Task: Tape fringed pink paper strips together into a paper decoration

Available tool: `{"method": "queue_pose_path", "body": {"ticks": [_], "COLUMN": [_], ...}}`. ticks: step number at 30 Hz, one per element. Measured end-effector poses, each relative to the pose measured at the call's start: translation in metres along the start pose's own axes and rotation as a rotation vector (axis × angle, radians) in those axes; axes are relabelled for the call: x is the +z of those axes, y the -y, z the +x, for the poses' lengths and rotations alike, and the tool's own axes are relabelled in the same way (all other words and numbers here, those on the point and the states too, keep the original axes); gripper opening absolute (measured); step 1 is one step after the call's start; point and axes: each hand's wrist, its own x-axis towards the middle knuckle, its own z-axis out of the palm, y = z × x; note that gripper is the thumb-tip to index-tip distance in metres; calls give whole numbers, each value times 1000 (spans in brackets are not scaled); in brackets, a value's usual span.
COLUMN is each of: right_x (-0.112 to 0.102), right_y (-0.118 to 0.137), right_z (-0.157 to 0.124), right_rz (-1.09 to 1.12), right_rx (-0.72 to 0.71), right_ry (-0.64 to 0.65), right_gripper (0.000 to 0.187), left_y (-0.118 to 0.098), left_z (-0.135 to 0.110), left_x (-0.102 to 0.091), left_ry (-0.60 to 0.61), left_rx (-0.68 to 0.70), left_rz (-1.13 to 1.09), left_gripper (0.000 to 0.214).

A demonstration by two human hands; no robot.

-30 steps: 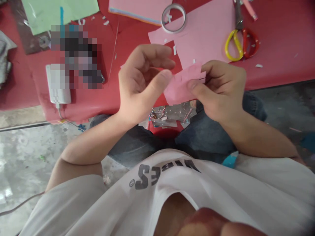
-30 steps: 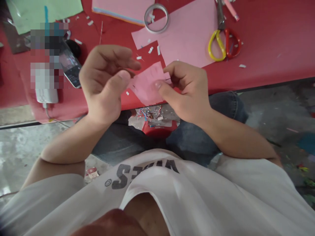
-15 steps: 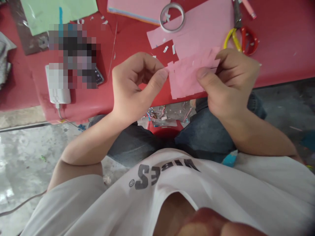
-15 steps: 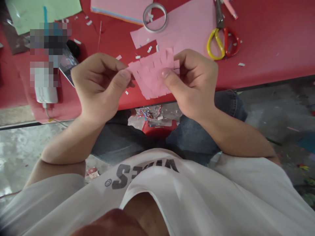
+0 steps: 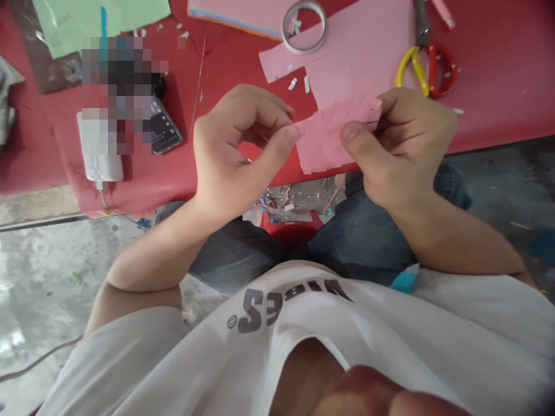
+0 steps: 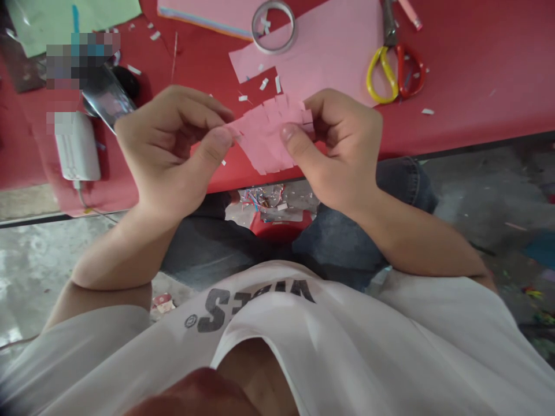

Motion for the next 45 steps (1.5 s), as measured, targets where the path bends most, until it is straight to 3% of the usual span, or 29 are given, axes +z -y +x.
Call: {"method": "queue_pose_path", "body": {"ticks": [8, 14, 19, 22, 28, 33, 38, 43, 45], "right_x": [2, 2, 2, 2, 3, 2, 5, 14, 15], "right_y": [-1, 3, 2, 2, 4, 4, 3, -2, -2], "right_z": [0, -1, -1, -1, -2, -2, -1, -5, -8], "right_rz": [6, -30, -37, -35, -65, -32, 30, 27, 40], "right_rx": [-27, -78, -87, -93, -109, -92, -67, -99, -69], "right_ry": [-10, -31, -22, -20, -31, -24, -54, -72, -44], "right_gripper": [15, 18, 14, 14, 15, 15, 20, 29, 34], "left_y": [14, -7, 1, 3, -8, 6, 18, 22, 22], "left_z": [-4, -2, -2, -3, -5, -8, -13, -19, -19], "left_x": [-10, -4, -6, -9, -5, -4, 3, 16, 18], "left_ry": [63, -21, -3, 52, 16, 25, 12, 38, 20], "left_rx": [135, 9, 77, 15, -77, -49, -72, -171, -175], "left_rz": [70, 121, 110, 83, 38, 26, -152, -241, -256], "left_gripper": [26, 19, 26, 29, 24, 36, 57, 32, 33]}}
